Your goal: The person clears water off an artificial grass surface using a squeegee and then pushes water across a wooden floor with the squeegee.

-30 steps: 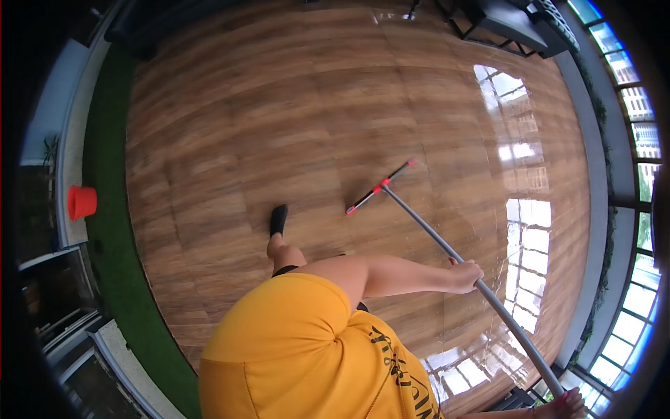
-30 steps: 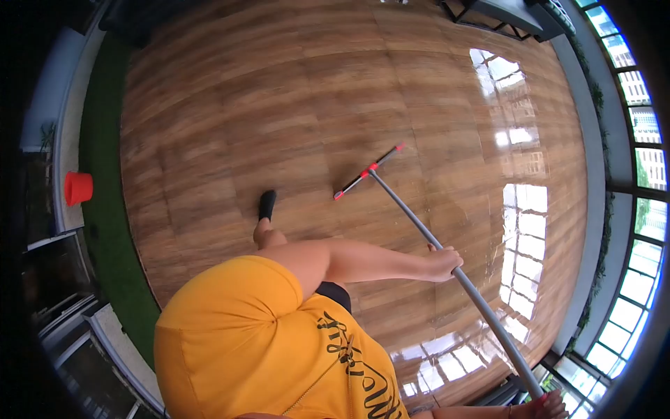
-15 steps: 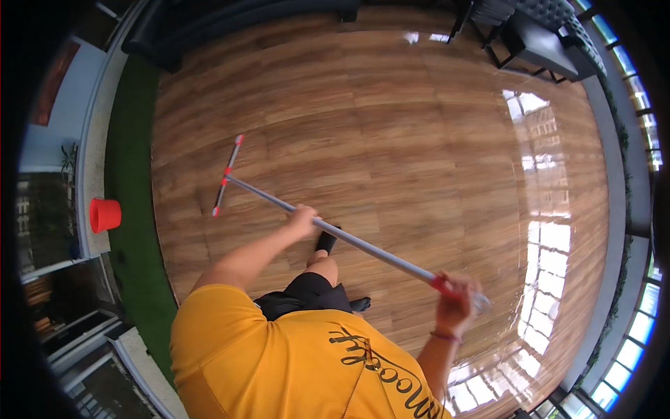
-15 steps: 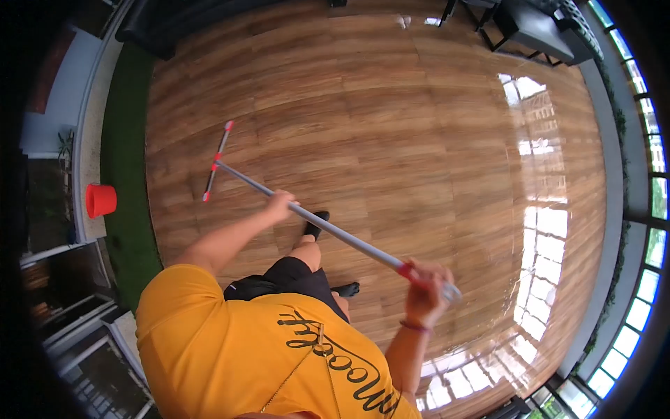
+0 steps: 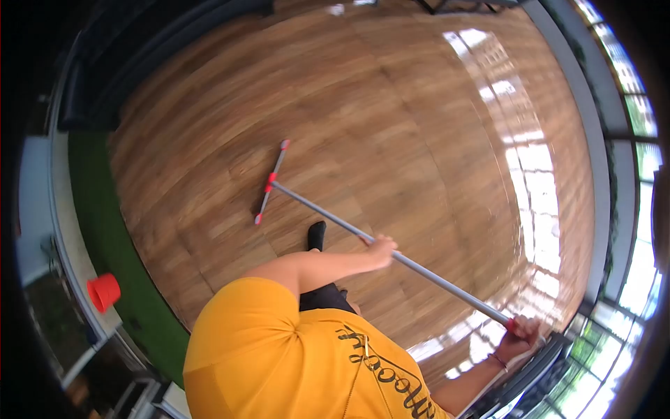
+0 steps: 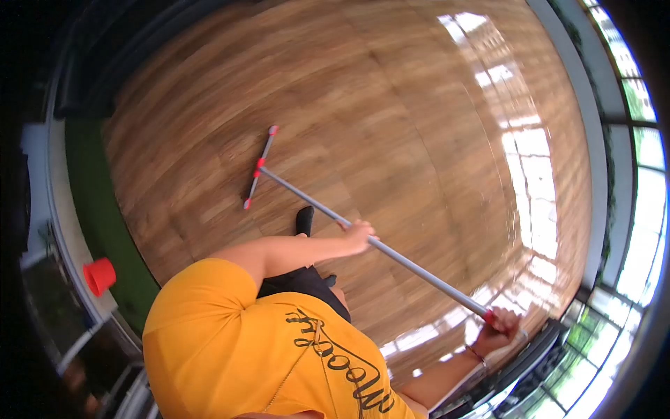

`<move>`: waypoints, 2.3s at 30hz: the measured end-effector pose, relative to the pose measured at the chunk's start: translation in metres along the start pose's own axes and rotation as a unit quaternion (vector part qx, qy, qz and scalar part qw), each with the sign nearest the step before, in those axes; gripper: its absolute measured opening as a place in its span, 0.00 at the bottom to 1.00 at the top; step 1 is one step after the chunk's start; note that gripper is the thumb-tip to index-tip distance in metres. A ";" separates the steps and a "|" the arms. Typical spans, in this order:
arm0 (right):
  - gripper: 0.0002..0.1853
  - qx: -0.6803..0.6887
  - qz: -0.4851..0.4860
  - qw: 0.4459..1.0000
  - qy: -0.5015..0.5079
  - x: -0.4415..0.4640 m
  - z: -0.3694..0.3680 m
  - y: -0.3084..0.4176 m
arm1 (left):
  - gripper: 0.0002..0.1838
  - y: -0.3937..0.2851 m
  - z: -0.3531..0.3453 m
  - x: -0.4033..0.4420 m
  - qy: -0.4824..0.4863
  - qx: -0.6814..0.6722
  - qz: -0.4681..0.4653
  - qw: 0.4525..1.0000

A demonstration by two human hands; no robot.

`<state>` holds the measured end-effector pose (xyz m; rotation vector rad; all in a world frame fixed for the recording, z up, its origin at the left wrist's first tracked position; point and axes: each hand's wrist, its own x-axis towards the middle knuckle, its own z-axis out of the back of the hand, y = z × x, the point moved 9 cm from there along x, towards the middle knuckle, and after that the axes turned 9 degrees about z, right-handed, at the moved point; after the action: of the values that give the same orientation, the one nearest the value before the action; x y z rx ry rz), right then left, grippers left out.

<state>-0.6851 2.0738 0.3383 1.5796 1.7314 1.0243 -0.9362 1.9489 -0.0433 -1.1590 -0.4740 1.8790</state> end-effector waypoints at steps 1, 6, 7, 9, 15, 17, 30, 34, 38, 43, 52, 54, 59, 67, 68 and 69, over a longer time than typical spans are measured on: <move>0.20 -0.062 0.052 0.996 -0.022 -0.017 0.000 0.044 | 0.16 -0.041 -0.010 -0.009 0.036 0.002 -0.032 0.999; 0.20 -0.179 0.230 0.947 -0.133 -0.119 0.001 0.189 | 0.14 -0.188 -0.083 -0.044 0.144 0.019 -0.218 0.965; 0.21 -0.204 0.258 0.933 -0.147 -0.139 0.005 0.207 | 0.14 -0.205 -0.089 -0.048 0.161 0.025 -0.230 0.959; 0.20 -0.227 0.297 0.909 -0.183 -0.170 0.000 0.222 | 0.06 -0.241 -0.102 -0.059 0.186 0.043 -0.298 0.935; 0.21 -0.178 0.434 0.874 -0.126 -0.307 -0.051 0.287 | 0.13 -0.292 -0.136 -0.161 0.214 0.100 -0.491 0.838; 0.13 -0.242 0.534 0.786 -0.197 -0.383 -0.051 0.327 | 0.15 -0.306 -0.153 -0.227 0.227 0.082 -0.529 0.814; 0.22 -0.339 0.513 0.773 -0.155 -0.632 -0.051 0.366 | 0.13 -0.161 -0.369 -0.537 0.579 0.197 -0.536 0.582; 0.22 -0.293 0.567 0.748 -0.182 -0.650 -0.006 0.367 | 0.10 -0.158 -0.401 -0.525 0.557 0.259 -0.550 0.567; 0.20 -0.202 0.576 0.752 -0.248 -0.618 0.079 0.332 | 0.10 -0.195 -0.413 -0.411 0.471 0.280 -0.557 0.624; 0.17 -0.157 0.555 0.677 -0.456 -0.484 0.182 0.203 | 0.04 -0.235 -0.437 -0.130 0.387 0.315 -0.455 0.738; 0.18 -0.277 0.428 0.663 -0.547 -0.371 0.197 0.187 | 0.04 -0.363 -0.422 -0.045 0.330 0.399 -0.620 0.590; 0.20 -0.267 0.499 0.631 -0.530 -0.425 0.153 0.252 | 0.12 -0.356 -0.424 -0.150 0.441 0.344 -0.597 0.575; 0.23 -0.349 0.562 0.481 -0.576 -0.519 -0.008 0.339 | 0.13 -0.301 -0.383 -0.382 0.660 0.256 -0.577 0.407; 0.23 -0.376 0.526 0.379 -0.662 -0.586 0.025 0.330 | 0.11 -0.234 -0.450 -0.436 0.691 0.297 -0.555 0.355; 0.20 -0.366 0.550 0.442 -0.607 -0.591 0.055 0.331 | 0.10 -0.237 -0.474 -0.424 0.673 0.304 -0.561 0.374; 0.19 -0.353 0.569 0.499 -0.550 -0.598 0.085 0.330 | 0.10 -0.245 -0.498 -0.408 0.650 0.281 -0.581 0.401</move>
<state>-0.3545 1.4985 0.5207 1.8769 -0.7449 0.6277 -0.3098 1.6964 0.0946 -0.9330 0.3015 -0.4091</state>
